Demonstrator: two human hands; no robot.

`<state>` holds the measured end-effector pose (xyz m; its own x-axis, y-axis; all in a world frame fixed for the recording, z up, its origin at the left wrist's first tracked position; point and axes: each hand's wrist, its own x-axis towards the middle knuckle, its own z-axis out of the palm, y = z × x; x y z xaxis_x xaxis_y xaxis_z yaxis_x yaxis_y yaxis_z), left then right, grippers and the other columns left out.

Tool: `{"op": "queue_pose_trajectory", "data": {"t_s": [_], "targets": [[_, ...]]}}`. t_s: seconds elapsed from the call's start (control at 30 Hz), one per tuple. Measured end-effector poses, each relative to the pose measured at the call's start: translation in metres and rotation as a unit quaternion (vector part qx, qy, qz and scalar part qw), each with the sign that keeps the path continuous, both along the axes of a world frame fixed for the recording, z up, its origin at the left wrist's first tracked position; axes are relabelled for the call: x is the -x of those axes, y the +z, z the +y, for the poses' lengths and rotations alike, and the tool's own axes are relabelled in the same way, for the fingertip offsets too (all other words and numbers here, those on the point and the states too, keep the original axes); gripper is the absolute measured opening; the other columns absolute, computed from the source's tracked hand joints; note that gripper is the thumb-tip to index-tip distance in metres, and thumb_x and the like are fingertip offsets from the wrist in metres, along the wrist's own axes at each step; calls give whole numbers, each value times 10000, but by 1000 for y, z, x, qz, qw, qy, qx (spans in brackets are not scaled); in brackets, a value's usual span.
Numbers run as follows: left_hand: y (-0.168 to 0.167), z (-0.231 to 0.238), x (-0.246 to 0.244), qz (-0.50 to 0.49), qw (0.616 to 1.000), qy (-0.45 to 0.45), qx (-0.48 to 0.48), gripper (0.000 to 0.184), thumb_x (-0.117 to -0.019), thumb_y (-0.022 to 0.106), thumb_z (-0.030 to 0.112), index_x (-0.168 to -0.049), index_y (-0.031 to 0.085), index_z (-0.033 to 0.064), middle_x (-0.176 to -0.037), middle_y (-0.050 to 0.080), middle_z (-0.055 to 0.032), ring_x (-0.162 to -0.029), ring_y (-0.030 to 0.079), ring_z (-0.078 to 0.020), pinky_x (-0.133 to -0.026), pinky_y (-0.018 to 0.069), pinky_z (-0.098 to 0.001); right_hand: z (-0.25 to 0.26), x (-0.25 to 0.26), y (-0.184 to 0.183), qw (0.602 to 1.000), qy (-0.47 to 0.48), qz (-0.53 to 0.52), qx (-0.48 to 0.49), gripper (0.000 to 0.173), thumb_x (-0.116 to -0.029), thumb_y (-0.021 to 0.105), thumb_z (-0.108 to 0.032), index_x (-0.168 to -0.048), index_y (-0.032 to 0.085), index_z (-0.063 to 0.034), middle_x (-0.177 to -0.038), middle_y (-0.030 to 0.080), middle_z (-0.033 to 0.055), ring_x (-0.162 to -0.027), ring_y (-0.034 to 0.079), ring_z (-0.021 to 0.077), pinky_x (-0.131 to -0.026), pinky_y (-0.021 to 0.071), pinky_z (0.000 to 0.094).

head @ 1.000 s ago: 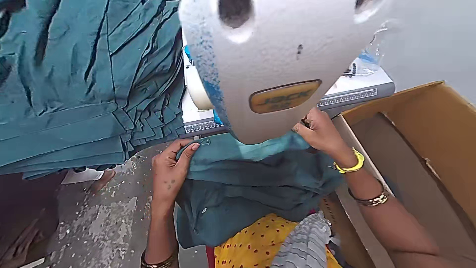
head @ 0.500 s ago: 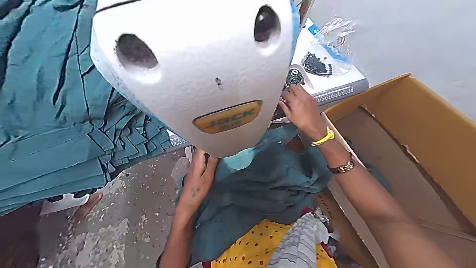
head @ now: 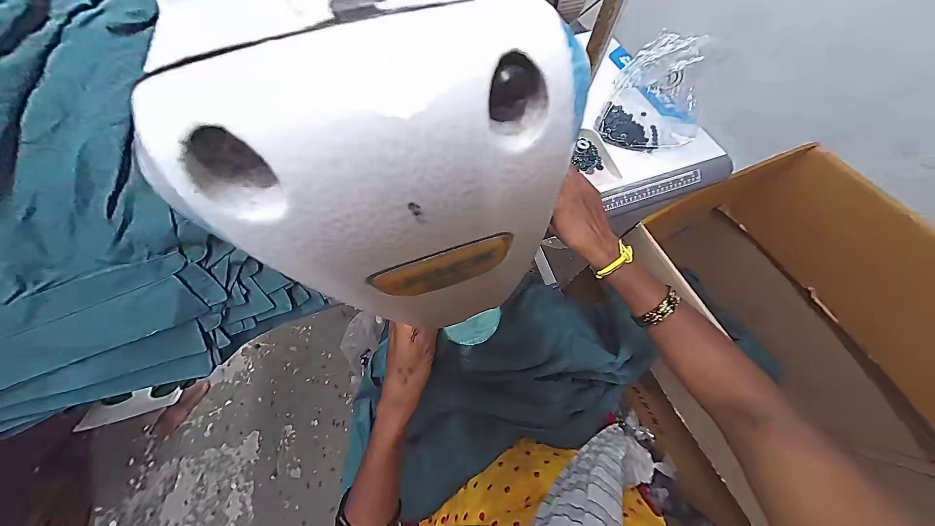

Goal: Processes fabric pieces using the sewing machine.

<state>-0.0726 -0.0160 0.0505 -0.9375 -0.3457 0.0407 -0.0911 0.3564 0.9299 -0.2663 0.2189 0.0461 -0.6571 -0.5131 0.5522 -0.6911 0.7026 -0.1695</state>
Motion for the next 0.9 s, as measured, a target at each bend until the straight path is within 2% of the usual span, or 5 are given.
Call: {"op": "queue_pose_trajectory", "data": {"t_s": [0.23, 0.3, 0.4, 0.57, 0.9], "targets": [[-7, -5, 8, 35, 999, 10, 2, 531, -984, 521, 261, -1344, 470, -127, -1121, 629, -119, -1024, 607, -51, -916, 499, -226, 9, -25, 22, 974, -10, -142, 179, 122, -968, 636, -37, -1065, 691, 12, -909, 684, 161, -778, 656, 251, -739, 540, 441], [3, -1, -1, 40, 994, 30, 102, 344, -975, 559, 270, -1065, 661, -47, -887, 685, -67, -817, 644, -68, -761, 528, -280, 5, -35, 35, 958, -9, -221, 184, 168, -971, 633, -24, -1132, 682, -13, -904, 678, 122, -754, 632, 196, -724, 534, 410], [33, 12, -41, 119, 977, -50, 170, 291, -964, 632, 260, -786, 651, 31, -622, 601, -33, -548, 570, -67, -516, 475, -233, -11, -62, 55, 976, 29, -150, 155, 128, -948, 671, -56, -1043, 722, 13, -929, 719, 144, -798, 691, 234, -730, 567, 427], [19, 4, -57, 124, 978, -116, 125, 311, -979, 641, 400, -866, 705, 118, -677, 646, 59, -590, 562, 56, -536, 460, -125, -49, -110, 39, 960, 227, 151, 68, 200, -995, 602, -125, -820, 692, -88, -701, 675, 60, -679, 654, 194, -626, 500, 306], [12, 2, -54, 97, 972, -182, 116, 321, -1003, 605, 436, -927, 727, 149, -720, 671, 58, -614, 580, 21, -558, 473, -174, -52, -105, 37, 947, 271, 164, 52, 241, -1030, 553, -132, -817, 649, -69, -643, 632, 65, -638, 633, 198, -619, 501, 298]]}}
